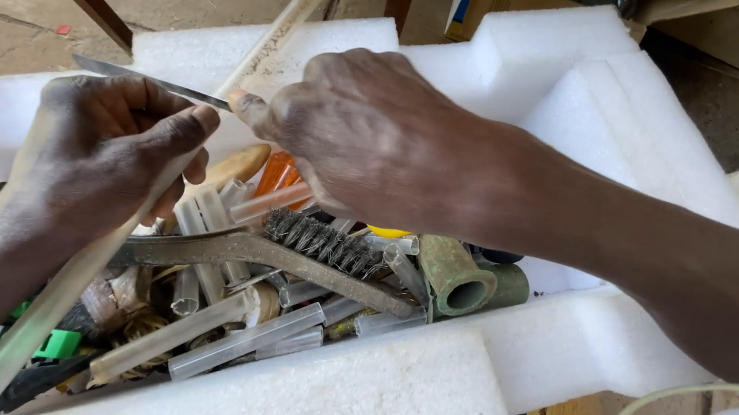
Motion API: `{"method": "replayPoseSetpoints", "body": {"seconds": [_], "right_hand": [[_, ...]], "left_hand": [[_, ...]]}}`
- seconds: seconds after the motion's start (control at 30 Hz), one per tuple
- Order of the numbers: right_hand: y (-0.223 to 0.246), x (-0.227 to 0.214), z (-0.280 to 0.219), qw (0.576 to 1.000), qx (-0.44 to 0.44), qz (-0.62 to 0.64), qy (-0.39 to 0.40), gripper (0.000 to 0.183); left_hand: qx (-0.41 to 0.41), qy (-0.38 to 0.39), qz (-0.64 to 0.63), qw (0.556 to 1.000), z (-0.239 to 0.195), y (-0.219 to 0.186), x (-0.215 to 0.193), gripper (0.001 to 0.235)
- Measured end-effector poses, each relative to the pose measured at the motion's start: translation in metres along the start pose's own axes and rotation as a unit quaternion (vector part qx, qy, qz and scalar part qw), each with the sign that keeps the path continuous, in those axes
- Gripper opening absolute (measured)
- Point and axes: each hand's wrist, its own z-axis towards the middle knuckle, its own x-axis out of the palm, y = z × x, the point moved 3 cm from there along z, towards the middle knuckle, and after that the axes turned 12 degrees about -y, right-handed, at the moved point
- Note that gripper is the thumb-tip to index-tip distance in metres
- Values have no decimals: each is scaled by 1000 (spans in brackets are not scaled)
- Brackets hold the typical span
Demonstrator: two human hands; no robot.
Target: Cutting a thin plastic tube using a manual hacksaw blade over a tool container.
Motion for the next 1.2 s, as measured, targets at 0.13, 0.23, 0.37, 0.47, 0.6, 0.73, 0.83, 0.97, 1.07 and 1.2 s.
{"method": "replayPoseSetpoints", "body": {"seconds": [0.13,0.23,0.37,0.47,0.6,0.73,0.83,0.97,1.07,1.2], "right_hand": [[5,1,-1,993,59,33,97,48],[7,25,19,996,5,48,-72,51],[0,30,26,990,13,91,-105,16],[-2,23,21,992,6,74,-99,32],[4,-17,-3,992,79,70,72,20],[3,-4,-1,993,59,74,65,45],[0,42,28,997,32,57,-43,26],[-9,34,26,990,23,91,-103,34],[-6,6,12,981,10,157,-112,11],[-8,-6,-9,992,53,112,12,15]], "left_hand": [[3,-2,-83,997,3,7,1,22],[22,-12,-32,999,-2,1,5,33],[30,-5,-40,999,-5,-2,6,46],[16,-5,-61,998,-3,2,7,44],[-1,-4,-97,995,-2,14,9,26],[37,-5,-63,997,-5,7,9,37],[42,-12,-51,998,-7,4,11,37],[16,7,-127,992,-2,10,12,28],[-48,-9,-125,991,-3,10,15,25],[-55,-19,-125,990,-3,19,16,28]]}}
